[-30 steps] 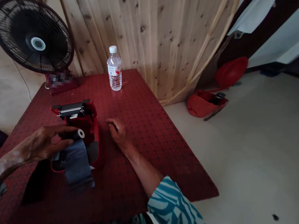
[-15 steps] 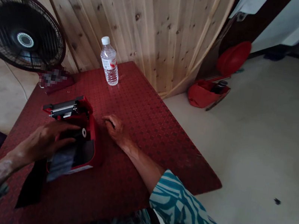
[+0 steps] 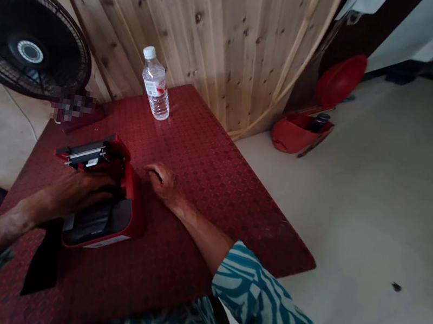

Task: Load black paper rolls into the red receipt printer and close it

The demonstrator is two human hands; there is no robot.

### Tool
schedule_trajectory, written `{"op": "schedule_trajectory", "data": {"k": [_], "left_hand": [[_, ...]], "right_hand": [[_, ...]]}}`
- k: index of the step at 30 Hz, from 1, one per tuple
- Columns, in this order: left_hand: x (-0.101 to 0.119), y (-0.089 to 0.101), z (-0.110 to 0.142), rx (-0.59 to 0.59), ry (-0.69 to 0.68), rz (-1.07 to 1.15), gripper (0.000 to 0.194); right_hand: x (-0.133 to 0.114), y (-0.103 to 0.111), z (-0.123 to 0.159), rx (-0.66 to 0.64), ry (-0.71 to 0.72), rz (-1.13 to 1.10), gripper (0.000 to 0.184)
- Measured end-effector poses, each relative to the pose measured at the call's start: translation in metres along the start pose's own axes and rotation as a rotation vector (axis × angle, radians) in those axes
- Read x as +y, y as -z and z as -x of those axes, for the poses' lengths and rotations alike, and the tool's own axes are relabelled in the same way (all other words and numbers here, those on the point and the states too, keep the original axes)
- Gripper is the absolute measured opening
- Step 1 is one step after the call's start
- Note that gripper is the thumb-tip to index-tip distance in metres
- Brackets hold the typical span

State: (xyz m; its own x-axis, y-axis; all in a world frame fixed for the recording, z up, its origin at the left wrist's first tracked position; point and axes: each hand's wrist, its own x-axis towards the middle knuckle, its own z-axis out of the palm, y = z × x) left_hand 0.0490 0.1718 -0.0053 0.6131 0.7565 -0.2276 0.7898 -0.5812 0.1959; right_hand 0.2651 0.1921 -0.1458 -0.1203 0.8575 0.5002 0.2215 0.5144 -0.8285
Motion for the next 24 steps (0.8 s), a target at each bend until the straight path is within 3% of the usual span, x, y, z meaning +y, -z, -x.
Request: {"op": "schedule_trajectory", "data": {"k": [5,8,13,17,24], "left_hand": [[0.012,0.004,0.059,0.263,-0.069,0.147,0.031],[0.028,-0.002,0.085,0.324,-0.068,0.126,0.035],[0.04,-0.015,0.085,0.452,-0.128,-0.01,0.028],[0.038,-0.014,0.082,0.438,-0.175,-0.095,0.024],[0.05,-0.025,0.086,0.541,-0.239,-0.064,0.019]], "right_hand": [[0.001,-0.001,0.0,-0.009,-0.005,-0.018,0.024],[0.001,0.001,0.001,-0.033,-0.008,-0.006,0.024],[-0.001,0.002,0.001,-0.048,-0.003,0.018,0.024],[0.0,0.001,0.001,-0.045,0.006,0.016,0.024],[0.002,0.0,0.002,-0.04,-0.027,0.0,0.023]]}}
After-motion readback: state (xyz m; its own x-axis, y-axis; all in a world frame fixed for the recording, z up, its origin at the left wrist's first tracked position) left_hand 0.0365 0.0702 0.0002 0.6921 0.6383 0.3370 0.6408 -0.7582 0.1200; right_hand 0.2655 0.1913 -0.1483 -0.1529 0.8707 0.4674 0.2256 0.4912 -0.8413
